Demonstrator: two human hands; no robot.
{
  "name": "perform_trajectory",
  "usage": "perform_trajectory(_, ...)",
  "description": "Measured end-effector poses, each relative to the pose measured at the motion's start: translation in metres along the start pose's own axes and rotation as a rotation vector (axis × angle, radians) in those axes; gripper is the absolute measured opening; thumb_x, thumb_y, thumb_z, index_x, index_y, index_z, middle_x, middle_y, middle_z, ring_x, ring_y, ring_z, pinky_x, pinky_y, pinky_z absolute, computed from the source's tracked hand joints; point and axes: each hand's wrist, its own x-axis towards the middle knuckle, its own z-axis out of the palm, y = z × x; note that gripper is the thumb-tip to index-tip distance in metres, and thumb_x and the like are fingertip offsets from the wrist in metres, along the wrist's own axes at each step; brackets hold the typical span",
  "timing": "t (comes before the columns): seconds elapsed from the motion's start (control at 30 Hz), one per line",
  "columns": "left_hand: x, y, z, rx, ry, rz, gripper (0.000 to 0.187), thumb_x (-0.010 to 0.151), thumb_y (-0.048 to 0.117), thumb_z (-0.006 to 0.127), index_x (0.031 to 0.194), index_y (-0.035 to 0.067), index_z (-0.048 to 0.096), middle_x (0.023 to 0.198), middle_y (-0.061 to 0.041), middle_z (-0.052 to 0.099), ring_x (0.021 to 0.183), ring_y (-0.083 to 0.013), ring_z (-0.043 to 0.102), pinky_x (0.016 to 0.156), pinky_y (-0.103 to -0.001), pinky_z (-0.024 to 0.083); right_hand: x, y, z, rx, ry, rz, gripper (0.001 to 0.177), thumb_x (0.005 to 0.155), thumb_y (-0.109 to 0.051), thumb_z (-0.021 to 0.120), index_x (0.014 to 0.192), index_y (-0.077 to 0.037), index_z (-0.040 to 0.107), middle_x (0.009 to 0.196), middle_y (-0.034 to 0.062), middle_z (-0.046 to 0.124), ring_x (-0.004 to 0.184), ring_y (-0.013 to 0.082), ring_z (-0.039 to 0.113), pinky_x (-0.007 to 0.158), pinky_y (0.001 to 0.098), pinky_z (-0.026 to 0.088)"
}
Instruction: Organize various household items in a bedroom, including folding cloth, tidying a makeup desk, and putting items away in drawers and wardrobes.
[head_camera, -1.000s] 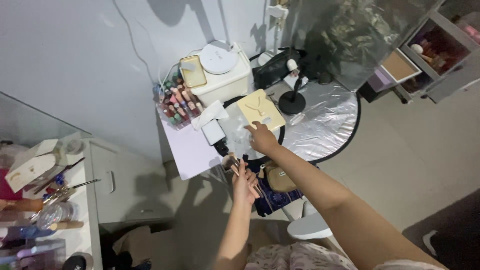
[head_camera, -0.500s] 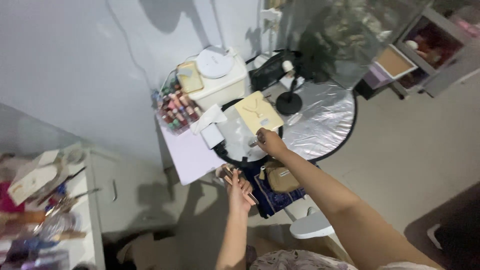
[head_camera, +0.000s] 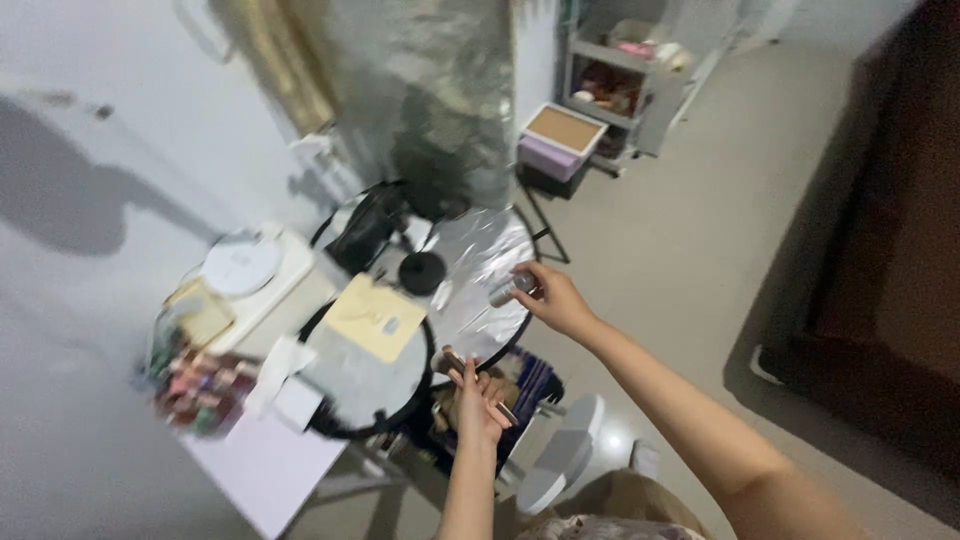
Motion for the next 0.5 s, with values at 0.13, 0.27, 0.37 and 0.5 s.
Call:
perform_trajectory(0.13, 0.020, -0.049, 0.036, 0.083, -0.058, -0.037, 0.023, 0.098, 0.036, 0.065, 0.105, 0.015, 0.057, 0.063, 0.007, 0.031, 0.050, -0.0052, 0.028, 0.043, -0.022, 0.023, -0.027, 0.024, -0.067, 0.035, 0.106, -0.022, 0.038, 0.091, -0.014, 0.075, 0.127, -0.006, 0.064, 0.101, 0.0118, 0.073, 0.086, 0.0172, 0.076, 0.075, 0.0322, 0.064)
perform_trajectory(0.27, 0.042, -0.114, 0.089, 0.120, -0.091, -0.134, 0.027, 0.098, 0.037, 0.064, 0.106, 0.013, 0.056, 0.062, 0.006, 0.030, 0.047, -0.0064, 0.028, 0.041, -0.024, 0.024, -0.045, 0.053, -0.138, -0.007, 0.221, 0.076, 0.040, 0.091, -0.017, 0.074, 0.129, -0.009, 0.062, 0.098, 0.0123, 0.074, 0.084, 0.0190, 0.075, 0.073, 0.0330, 0.064)
perform_trajectory(0.37, 0.048, -0.162, 0.147, 0.166, -0.146, -0.153, 0.028, 0.098, 0.038, 0.062, 0.108, 0.013, 0.055, 0.061, 0.006, 0.030, 0.047, -0.0065, 0.028, 0.041, -0.023, 0.025, -0.051, 0.075, -0.199, -0.042, 0.272, 0.097, 0.038, 0.092, -0.018, 0.073, 0.128, -0.009, 0.063, 0.100, 0.0119, 0.073, 0.087, 0.0191, 0.075, 0.075, 0.0328, 0.064)
perform_trajectory(0.5, 0.051, -0.226, 0.214, 0.175, -0.223, -0.199, 0.029, 0.100, 0.037, 0.061, 0.111, 0.011, 0.055, 0.062, 0.005, 0.032, 0.047, -0.0052, 0.029, 0.042, -0.022, 0.026, -0.060, 0.105, -0.283, -0.067, 0.293, 0.095, 0.037, 0.093, -0.019, 0.071, 0.128, -0.010, 0.063, 0.097, 0.0104, 0.073, 0.086, 0.0187, 0.075, 0.076, 0.0324, 0.064)
